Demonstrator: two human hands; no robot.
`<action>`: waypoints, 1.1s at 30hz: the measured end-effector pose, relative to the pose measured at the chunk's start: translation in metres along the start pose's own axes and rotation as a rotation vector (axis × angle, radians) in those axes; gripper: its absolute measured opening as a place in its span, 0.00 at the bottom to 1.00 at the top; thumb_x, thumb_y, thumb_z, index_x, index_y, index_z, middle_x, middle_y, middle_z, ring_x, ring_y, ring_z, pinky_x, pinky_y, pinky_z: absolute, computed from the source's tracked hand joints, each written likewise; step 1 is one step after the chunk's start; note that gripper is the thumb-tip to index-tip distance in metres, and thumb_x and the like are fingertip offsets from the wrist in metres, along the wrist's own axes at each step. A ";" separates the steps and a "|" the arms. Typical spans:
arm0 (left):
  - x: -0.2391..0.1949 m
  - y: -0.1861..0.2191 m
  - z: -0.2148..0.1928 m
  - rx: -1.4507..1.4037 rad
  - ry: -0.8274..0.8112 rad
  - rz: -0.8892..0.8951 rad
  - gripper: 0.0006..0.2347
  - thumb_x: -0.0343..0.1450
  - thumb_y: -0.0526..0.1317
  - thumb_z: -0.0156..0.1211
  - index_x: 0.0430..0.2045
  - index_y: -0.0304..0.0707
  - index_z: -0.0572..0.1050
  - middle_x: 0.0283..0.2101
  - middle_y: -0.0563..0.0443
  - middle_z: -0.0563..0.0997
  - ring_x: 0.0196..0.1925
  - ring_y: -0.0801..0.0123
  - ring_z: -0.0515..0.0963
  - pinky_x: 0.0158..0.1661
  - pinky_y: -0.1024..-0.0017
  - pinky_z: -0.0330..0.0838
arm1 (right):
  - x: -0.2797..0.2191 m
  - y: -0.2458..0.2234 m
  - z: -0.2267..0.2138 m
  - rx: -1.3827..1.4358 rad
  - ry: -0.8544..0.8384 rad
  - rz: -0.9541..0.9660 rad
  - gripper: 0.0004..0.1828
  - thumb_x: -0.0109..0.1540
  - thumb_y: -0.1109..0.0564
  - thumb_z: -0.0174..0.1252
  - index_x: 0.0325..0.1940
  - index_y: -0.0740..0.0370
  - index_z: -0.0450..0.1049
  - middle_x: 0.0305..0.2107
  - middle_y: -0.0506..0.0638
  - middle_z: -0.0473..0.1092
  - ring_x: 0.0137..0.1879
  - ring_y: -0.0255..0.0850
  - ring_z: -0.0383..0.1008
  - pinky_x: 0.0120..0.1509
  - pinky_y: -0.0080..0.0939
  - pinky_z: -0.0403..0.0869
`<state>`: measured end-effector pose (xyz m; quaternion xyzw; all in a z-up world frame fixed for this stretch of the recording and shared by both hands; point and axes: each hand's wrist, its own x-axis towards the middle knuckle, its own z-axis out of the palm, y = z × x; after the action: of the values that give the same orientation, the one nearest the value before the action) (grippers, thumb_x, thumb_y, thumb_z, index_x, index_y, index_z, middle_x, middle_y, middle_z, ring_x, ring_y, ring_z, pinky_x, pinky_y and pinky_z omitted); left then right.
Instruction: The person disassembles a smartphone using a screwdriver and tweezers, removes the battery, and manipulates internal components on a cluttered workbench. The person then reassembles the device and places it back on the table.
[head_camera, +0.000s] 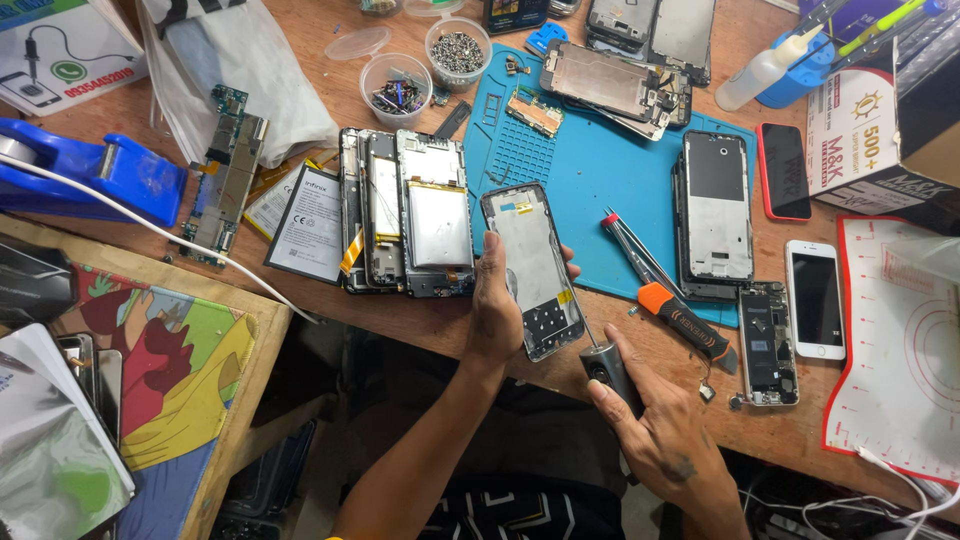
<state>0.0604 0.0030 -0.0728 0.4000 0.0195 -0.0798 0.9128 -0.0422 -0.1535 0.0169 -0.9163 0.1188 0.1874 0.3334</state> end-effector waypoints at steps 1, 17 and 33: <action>-0.001 0.001 0.000 0.011 0.001 -0.001 0.31 0.80 0.58 0.25 0.48 0.25 0.71 0.41 0.38 0.80 0.43 0.58 0.84 0.41 0.64 0.83 | 0.000 0.000 0.000 0.011 0.002 -0.003 0.40 0.61 0.45 0.55 0.77 0.54 0.59 0.14 0.53 0.67 0.15 0.36 0.64 0.22 0.41 0.63; -0.006 0.001 0.001 0.036 -0.022 0.008 0.31 0.80 0.58 0.27 0.50 0.24 0.71 0.42 0.37 0.80 0.43 0.60 0.84 0.42 0.65 0.82 | 0.002 -0.006 -0.001 -0.038 0.055 -0.021 0.40 0.61 0.45 0.56 0.77 0.56 0.59 0.13 0.54 0.69 0.15 0.39 0.67 0.24 0.42 0.67; -0.015 0.016 0.019 0.377 -0.002 0.126 0.30 0.77 0.63 0.25 0.49 0.32 0.64 0.37 0.44 0.74 0.37 0.67 0.78 0.37 0.70 0.79 | 0.016 -0.012 0.005 -0.054 0.037 -0.066 0.41 0.62 0.43 0.52 0.77 0.62 0.57 0.16 0.54 0.69 0.22 0.42 0.73 0.30 0.47 0.71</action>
<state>0.0474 0.0018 -0.0471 0.5642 -0.0217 -0.0254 0.8249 -0.0248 -0.1430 0.0137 -0.9318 0.0897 0.1624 0.3121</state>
